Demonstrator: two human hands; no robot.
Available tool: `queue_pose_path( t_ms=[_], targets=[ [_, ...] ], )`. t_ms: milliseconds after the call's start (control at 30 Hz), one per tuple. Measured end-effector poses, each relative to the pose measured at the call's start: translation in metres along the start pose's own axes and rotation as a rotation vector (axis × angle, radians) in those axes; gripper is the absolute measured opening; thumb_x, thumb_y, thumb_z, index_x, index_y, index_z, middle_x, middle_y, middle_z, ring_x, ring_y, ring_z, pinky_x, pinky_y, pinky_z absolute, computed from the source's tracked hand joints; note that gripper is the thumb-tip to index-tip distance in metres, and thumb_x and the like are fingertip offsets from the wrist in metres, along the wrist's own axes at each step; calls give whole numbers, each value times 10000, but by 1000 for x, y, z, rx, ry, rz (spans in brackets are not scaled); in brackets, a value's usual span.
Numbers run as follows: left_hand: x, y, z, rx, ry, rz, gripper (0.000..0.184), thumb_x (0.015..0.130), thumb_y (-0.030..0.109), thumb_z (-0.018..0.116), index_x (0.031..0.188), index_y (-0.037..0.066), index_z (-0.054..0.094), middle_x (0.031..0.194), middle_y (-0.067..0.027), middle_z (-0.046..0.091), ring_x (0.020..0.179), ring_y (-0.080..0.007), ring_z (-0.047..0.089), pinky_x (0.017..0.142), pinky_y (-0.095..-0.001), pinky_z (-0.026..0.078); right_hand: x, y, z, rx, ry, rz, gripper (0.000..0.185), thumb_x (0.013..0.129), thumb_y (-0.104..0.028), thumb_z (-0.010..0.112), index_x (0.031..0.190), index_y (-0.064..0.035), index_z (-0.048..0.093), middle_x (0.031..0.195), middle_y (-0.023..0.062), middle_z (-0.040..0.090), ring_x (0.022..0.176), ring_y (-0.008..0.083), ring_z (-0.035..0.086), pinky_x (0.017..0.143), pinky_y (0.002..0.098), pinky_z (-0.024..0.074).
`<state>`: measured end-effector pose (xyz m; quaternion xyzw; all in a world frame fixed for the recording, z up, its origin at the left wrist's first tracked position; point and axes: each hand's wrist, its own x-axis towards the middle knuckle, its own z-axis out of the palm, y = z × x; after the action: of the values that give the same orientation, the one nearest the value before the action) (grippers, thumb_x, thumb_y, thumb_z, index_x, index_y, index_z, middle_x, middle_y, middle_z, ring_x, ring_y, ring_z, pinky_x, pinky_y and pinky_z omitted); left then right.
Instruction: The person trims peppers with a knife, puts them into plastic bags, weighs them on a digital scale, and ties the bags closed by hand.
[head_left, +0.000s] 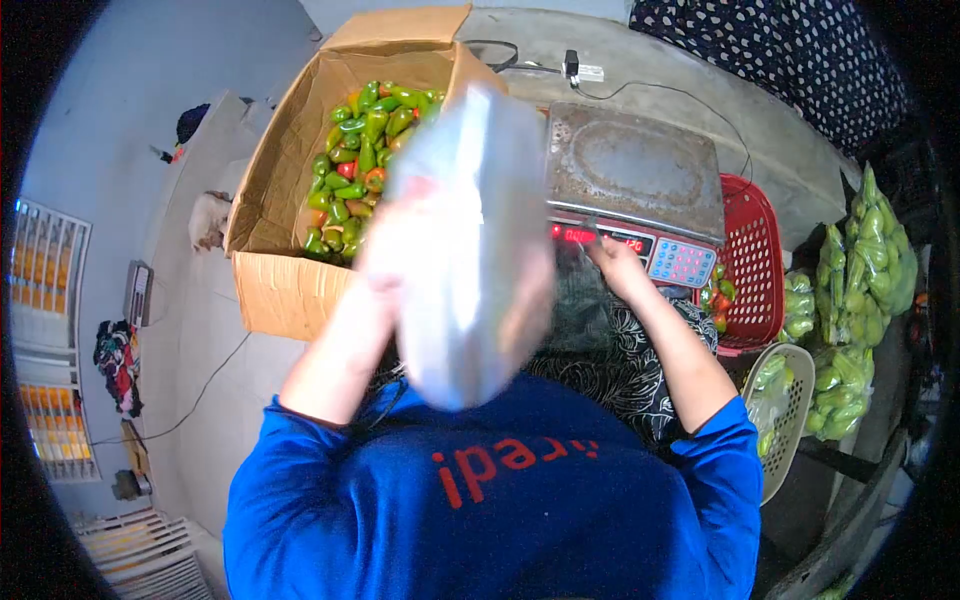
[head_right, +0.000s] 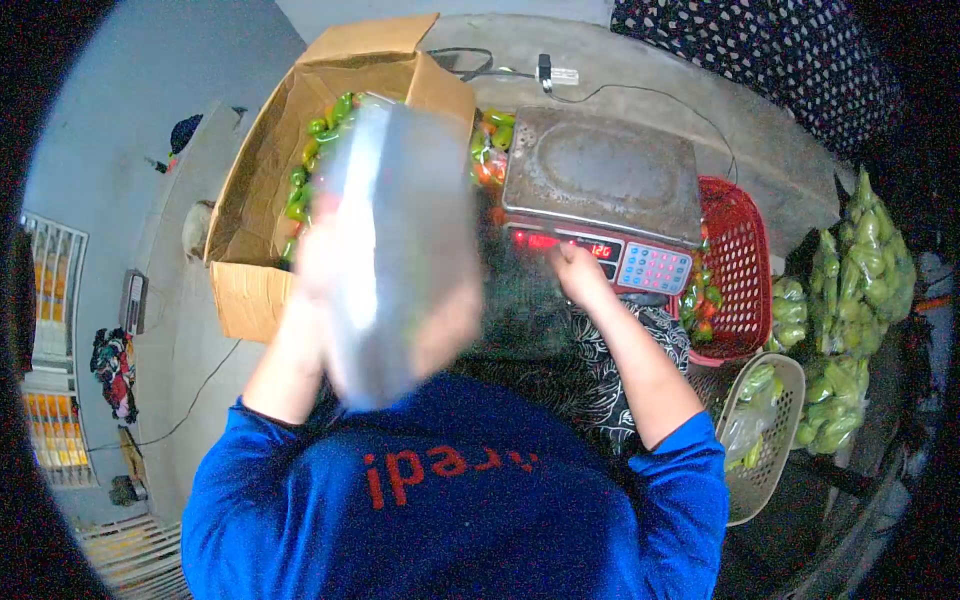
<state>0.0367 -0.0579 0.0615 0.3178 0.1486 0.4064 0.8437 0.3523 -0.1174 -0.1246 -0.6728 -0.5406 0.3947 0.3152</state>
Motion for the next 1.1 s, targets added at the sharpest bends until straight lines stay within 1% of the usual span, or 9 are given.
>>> queue_pose_path(
  t_ms=[100,133,267,433,567,700,800,933,1100],
  targets=[
    [18,-90,-47,167,82,-337,267,882,220,596,1096,65,556,971,-39,611,886,-135,587,741,-307,507,-18,-21,-25,232,-147,-72,391,937,-326,466,1097,9,590,1047,117,646,949,194,588,845,338,437],
    [16,-113,-60,352,269,-443,304,890,245,589,1124,56,546,1014,-52,611,926,-143,582,756,-320,504,-20,-25,-46,132,-254,39,373,933,-316,475,1047,15,604,992,118,656,902,199,591,833,334,438],
    [-11,-156,-124,808,400,-715,363,917,286,533,1194,52,528,1039,-58,624,833,-147,616,646,-314,517,-45,6,-106,-279,-343,1,248,886,-223,513,941,-13,632,894,153,651,867,273,607,770,348,452],
    [-1,-181,-148,900,430,-396,354,911,281,539,1138,9,559,1014,-71,621,894,-146,551,824,-306,434,-71,69,-128,-350,-281,-14,223,803,-79,592,1010,-4,630,975,148,631,955,277,587,866,317,439],
    [6,-187,-145,926,469,-293,304,913,247,509,1095,12,567,1037,-84,619,921,-170,570,835,-315,448,-78,77,-127,-185,-207,53,274,787,-47,601,1057,-3,617,988,101,615,978,221,568,892,305,420],
    [-11,-176,-131,230,583,-573,313,903,188,486,1126,-28,527,1080,-129,606,984,-216,585,881,-358,462,-84,77,-127,-88,-138,141,275,828,-99,600,1082,7,598,966,77,627,933,170,574,863,284,430],
    [-23,-165,-106,264,435,-476,296,911,167,469,1125,-31,520,1064,-126,603,967,-212,590,862,-331,471,-91,23,-121,-125,-1,115,272,875,-149,570,1100,4,590,968,78,641,905,152,582,835,274,445],
    [-20,-149,-77,650,352,-450,329,923,184,482,1184,-18,478,1096,-106,582,967,-222,583,877,-342,461,-97,-38,-85,48,68,-34,252,879,-123,554,1096,0,589,991,77,636,887,140,583,814,270,448],
    [-18,-136,-80,683,29,-217,347,952,280,474,1160,3,496,1035,-57,581,916,-142,542,822,-294,442,-107,-91,-43,-208,-45,-280,275,798,-95,628,1059,-18,589,971,139,596,901,270,590,814,333,462]
  ],
)
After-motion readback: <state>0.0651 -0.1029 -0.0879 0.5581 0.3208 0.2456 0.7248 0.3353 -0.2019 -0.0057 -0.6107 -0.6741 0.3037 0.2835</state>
